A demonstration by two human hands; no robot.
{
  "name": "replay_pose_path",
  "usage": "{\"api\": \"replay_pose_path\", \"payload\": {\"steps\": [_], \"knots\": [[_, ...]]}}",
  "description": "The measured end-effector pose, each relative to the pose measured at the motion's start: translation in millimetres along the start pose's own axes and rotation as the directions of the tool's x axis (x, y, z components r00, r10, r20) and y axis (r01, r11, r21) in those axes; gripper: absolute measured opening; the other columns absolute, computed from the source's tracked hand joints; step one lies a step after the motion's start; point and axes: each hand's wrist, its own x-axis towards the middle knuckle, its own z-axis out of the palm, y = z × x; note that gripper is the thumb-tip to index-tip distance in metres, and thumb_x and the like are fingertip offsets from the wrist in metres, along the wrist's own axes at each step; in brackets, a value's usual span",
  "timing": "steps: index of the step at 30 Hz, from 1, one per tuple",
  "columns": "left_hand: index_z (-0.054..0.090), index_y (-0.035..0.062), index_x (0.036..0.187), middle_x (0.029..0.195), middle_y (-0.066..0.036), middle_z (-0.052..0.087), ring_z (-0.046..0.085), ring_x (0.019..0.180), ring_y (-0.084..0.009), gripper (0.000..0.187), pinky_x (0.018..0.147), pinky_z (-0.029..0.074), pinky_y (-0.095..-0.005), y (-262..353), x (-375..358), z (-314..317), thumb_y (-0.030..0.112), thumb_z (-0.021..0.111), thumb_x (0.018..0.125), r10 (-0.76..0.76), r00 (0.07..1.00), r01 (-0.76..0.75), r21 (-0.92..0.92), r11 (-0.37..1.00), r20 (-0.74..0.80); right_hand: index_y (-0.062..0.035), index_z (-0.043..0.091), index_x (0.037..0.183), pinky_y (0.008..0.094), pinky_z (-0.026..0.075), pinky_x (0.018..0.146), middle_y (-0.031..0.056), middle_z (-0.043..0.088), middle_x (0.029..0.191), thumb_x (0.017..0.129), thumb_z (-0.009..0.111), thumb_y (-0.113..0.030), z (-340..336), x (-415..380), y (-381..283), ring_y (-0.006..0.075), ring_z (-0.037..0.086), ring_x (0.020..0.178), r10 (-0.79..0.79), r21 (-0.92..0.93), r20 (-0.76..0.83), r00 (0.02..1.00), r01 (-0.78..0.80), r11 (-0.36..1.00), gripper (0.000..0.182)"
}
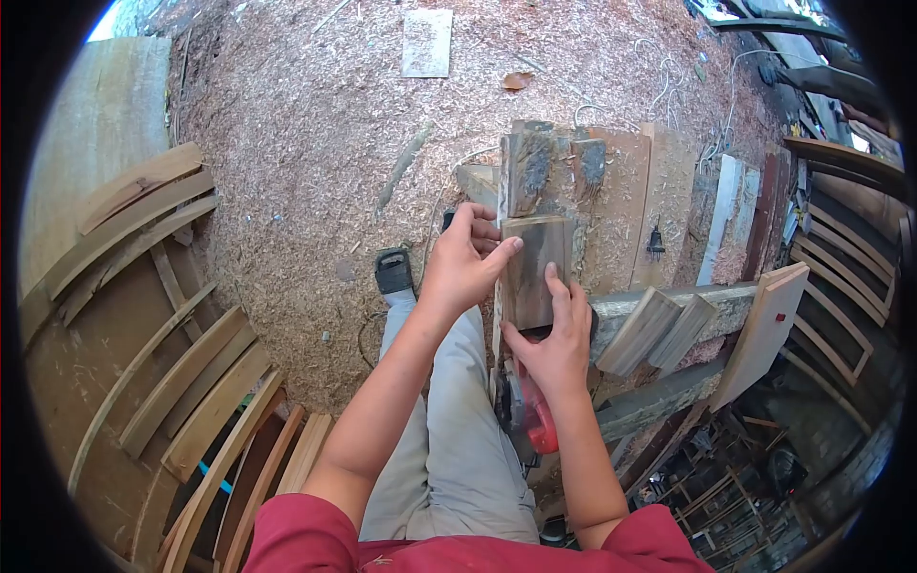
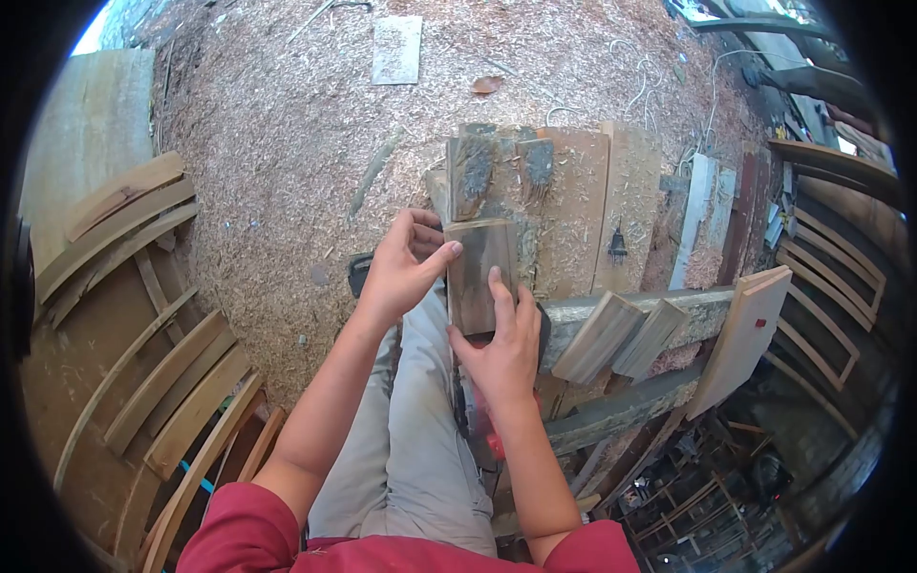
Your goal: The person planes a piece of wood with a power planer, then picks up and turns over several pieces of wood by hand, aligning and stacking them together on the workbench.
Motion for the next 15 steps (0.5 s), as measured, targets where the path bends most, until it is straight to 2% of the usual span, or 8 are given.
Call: {"api": "replay_pose_path", "payload": {"steps": [3,6,7,10,15], "knots": [[0.069,-0.0064,0.115,0.104,-0.016,0.078,0.077,0.091,-0.017,0.047,0.078,0.062,-0.0343,-3.3,-0.5,-1.8,0.029,0.09,0.093,0.053,0.995,-0.041,0.142,0.989,-0.08,-0.0239,0.047,0.165,0.0564,0.046,0.115,0.0279,0.053,0.143,0.072,0.098,-0.025,3.9,-0.9,-0.5,0.0496,0.053,0.135,0.016,0.029,-0.022,1.0,-0.015,0.999,0.106],[0.074,-0.005,0.106,0.088,-0.013,0.079,0.076,0.078,-0.0154,0.045,0.07,0.06,-0.0332,-2.6,-1.4,-4.3,0.034,0.091,0.092,-0.01,1.0,0.013,0.132,0.991,-0.022,-0.0244,0.048,0.164,0.0552,0.048,0.113,0.0242,0.053,0.139,0.071,0.099,-0.026,6.4,-1.6,1.6,0.0467,0.054,0.132,0.048,0.053,-0.007,0.999,-0.048,0.997,0.106],[0.077,-0.0039,0.098,0.078,-0.011,0.078,0.074,0.07,-0.0145,0.041,0.065,0.059,-0.0323,-10.2,0.2,-0.2,0.034,0.09,0.092,0.036,0.998,-0.03,0.109,0.994,-0.055,-0.0238,0.048,0.165,0.0541,0.048,0.113,0.0217,0.054,0.137,0.07,0.1,-0.024,5.9,-1.2,2.1,0.0438,0.056,0.131,0.051,0.063,0.001,0.999,-0.051,0.997,0.108],[0.078,-0.0046,0.098,0.079,-0.012,0.079,0.075,0.07,-0.0144,0.041,0.065,0.059,-0.032,-11.1,-0.2,0.0,0.034,0.091,0.091,0.036,0.997,-0.03,0.104,0.994,-0.063,-0.0228,0.048,0.165,0.0532,0.049,0.113,0.0198,0.055,0.137,0.068,0.101,-0.023,2.2,-0.1,3.8,0.0419,0.056,0.132,0.029,0.086,0.024,0.999,-0.031,0.996,0.11],[0.08,-0.0054,0.097,0.079,-0.013,0.08,0.076,0.068,-0.015,0.041,0.065,0.059,-0.0316,-10.7,-1.0,-1.0,0.033,0.092,0.089,0.027,0.997,-0.021,0.086,0.996,-0.067,-0.0238,0.038,0.17,0.0538,0.048,0.115,0.0191,0.052,0.141,0.064,0.103,-0.017,-0.1,-3.5,-0.5,0.0437,0.055,0.134,-0.016,0.003,0.056,0.998,0.016,1.0,0.124]]}}
